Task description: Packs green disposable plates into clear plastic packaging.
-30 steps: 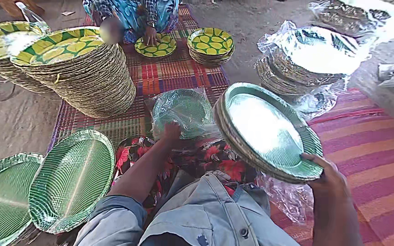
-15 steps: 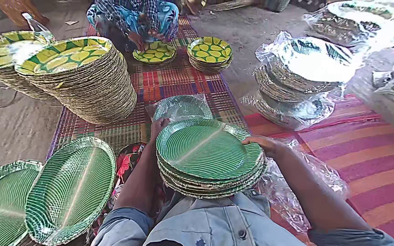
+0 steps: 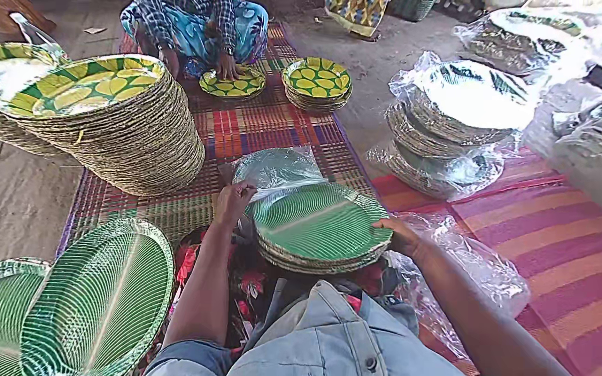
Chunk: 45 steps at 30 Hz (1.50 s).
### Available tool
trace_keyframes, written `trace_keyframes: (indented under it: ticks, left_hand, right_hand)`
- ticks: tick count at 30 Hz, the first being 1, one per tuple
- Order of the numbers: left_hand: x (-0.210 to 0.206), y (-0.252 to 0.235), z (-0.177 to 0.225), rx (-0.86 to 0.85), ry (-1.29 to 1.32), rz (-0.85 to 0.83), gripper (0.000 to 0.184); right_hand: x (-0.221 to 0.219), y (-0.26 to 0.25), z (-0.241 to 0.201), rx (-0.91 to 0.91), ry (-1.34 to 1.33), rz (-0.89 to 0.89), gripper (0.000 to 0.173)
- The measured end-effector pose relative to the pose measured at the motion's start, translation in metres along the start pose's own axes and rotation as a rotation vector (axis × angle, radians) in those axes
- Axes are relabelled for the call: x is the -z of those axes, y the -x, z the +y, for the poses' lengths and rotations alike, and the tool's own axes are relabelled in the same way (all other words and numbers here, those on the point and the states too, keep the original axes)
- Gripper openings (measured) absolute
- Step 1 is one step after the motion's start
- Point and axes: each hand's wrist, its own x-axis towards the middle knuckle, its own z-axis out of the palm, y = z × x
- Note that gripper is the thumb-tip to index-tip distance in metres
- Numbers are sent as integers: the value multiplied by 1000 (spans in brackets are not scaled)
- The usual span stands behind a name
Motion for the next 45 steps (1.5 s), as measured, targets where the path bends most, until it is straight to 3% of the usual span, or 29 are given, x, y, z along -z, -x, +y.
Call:
trace_keyframes:
  ticks: [4, 7, 11, 13, 15, 18, 20, 22, 27, 30, 34, 37, 39, 40, 42, 45]
  left_hand:
    - [3, -3, 22, 99, -365, -282, 28]
    - [2, -1, 14, 136, -514, -326, 27]
    - [-1, 1, 13, 390, -567, -393, 27]
    - [-3, -1, -4, 390, -343, -372, 29]
    - [-6, 0, -16, 354, 43, -301, 26]
    - [-11, 4, -10, 389, 541, -158, 20]
    - [-12, 4, -5, 396, 695, -117, 17]
    - [-15, 2, -3, 363, 637, -127, 18]
    - [-8, 6, 29, 236, 81, -124, 28]
    - [-14, 14, 55, 18, 31, -62, 26]
    - [-34, 27, 100, -202, -117, -225, 31]
    - [-49, 42, 133, -291, -215, -427, 35]
    - [-63, 54, 141, -372, -215, -413, 31]
    - [-66, 58, 142, -375, -217, -412, 30]
    - [-62, 55, 140, -264, -216, -511, 34]
    - [-54, 42, 120, -114, -183, -574, 35]
  right_hand:
    - [-28, 15, 11, 81, -163, 173, 11]
    - [-48, 30, 18, 166, -175, 275, 16]
    - [-58, 35, 29, 191, -224, 305, 29]
    - [-64, 36, 32, 163, -239, 334, 29]
    - [-69, 38, 33, 170, -261, 363, 29]
    - [-68, 39, 33, 153, -349, 363, 26]
    - [-65, 41, 29, 95, -440, 353, 18]
    - [-65, 41, 27, 57, -515, 349, 16]
    - [-75, 37, 31, 91, -511, 365, 22]
    - [-81, 32, 38, 182, -366, 342, 45]
    - [-110, 20, 37, 182, -470, 272, 51]
    - [-137, 9, 36, 212, -583, 149, 42]
    - [-149, 2, 48, 402, -330, -6, 38]
    - [-148, -2, 56, 498, -98, -116, 45]
    - [-150, -10, 57, 483, 264, -290, 39]
    - [-159, -11, 42, 498, 663, -373, 37]
